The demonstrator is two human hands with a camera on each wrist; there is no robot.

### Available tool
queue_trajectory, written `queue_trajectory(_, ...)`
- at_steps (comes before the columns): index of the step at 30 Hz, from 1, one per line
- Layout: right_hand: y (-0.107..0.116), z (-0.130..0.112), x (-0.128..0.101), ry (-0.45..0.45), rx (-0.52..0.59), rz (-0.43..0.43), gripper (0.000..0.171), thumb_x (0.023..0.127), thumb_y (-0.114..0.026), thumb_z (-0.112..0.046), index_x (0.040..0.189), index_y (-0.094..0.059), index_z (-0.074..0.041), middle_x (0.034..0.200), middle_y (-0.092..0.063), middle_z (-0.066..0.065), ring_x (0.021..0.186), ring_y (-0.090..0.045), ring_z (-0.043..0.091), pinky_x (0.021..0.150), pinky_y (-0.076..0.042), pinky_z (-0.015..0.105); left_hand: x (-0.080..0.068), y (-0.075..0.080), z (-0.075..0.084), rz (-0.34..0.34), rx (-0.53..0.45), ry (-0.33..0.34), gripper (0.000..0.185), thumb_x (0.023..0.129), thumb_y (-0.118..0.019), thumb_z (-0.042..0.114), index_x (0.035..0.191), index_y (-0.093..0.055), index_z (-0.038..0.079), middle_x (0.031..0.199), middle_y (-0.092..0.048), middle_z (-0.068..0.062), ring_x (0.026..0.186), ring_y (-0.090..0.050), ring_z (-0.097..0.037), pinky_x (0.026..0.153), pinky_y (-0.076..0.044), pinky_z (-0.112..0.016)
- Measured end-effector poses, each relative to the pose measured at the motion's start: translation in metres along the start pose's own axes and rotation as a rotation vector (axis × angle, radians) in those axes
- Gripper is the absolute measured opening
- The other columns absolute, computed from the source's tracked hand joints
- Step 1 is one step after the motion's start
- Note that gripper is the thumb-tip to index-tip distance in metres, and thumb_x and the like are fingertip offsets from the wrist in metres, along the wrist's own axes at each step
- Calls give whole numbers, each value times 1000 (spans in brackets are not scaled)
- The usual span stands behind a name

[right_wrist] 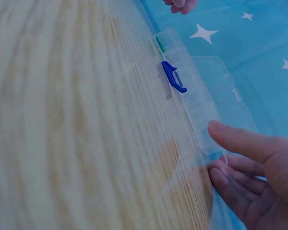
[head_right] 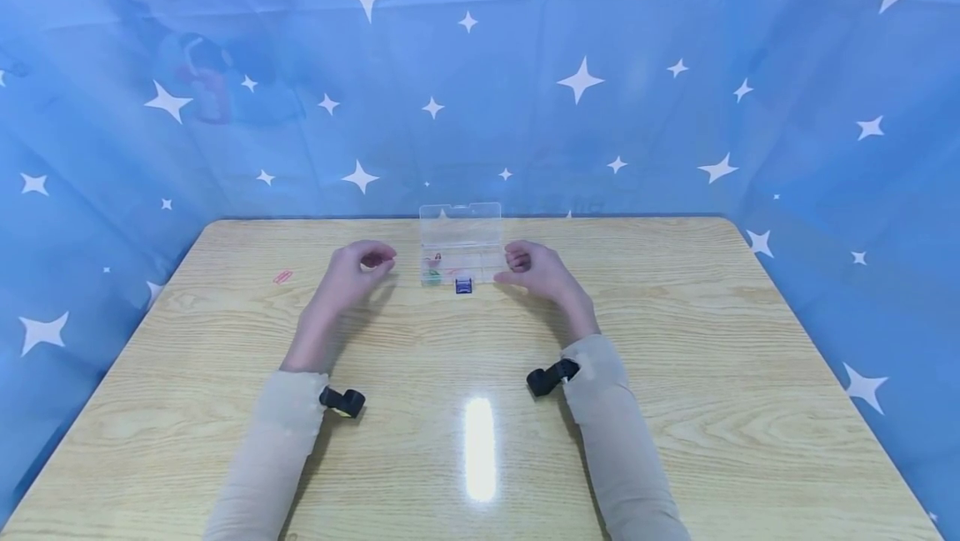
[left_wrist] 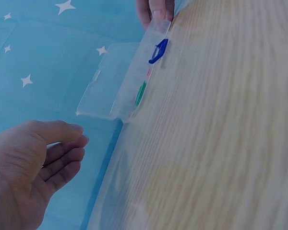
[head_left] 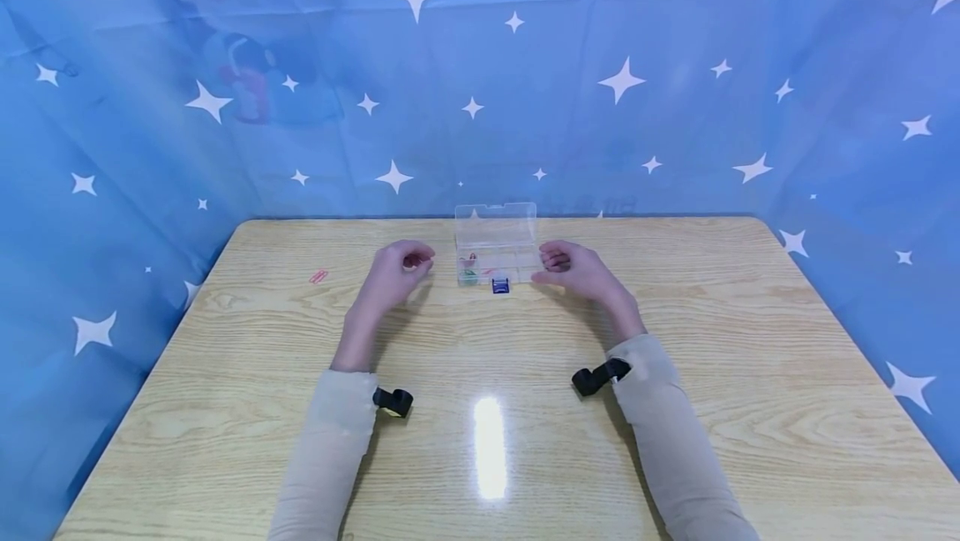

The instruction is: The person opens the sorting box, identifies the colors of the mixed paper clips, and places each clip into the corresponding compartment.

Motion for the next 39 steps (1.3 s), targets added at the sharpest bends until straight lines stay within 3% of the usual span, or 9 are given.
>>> queue_trajectory(39,1,4,1,-6,-9,-3,61,91,-78,-27,141,-52,-2,124,-61,15,114,-58,29,101,-47,43,-40,89,-50,143,76,79,21,97,-65,3,115,-69,-8,101,-69,-20,91,-62,-31,87,-50,-45)
Point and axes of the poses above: each hand's wrist, its own x-axis towards the middle knuckle, its own y-axis out of the back of the hand, z = x × y, the point moved 10 cm from there along x, towards the middle knuckle
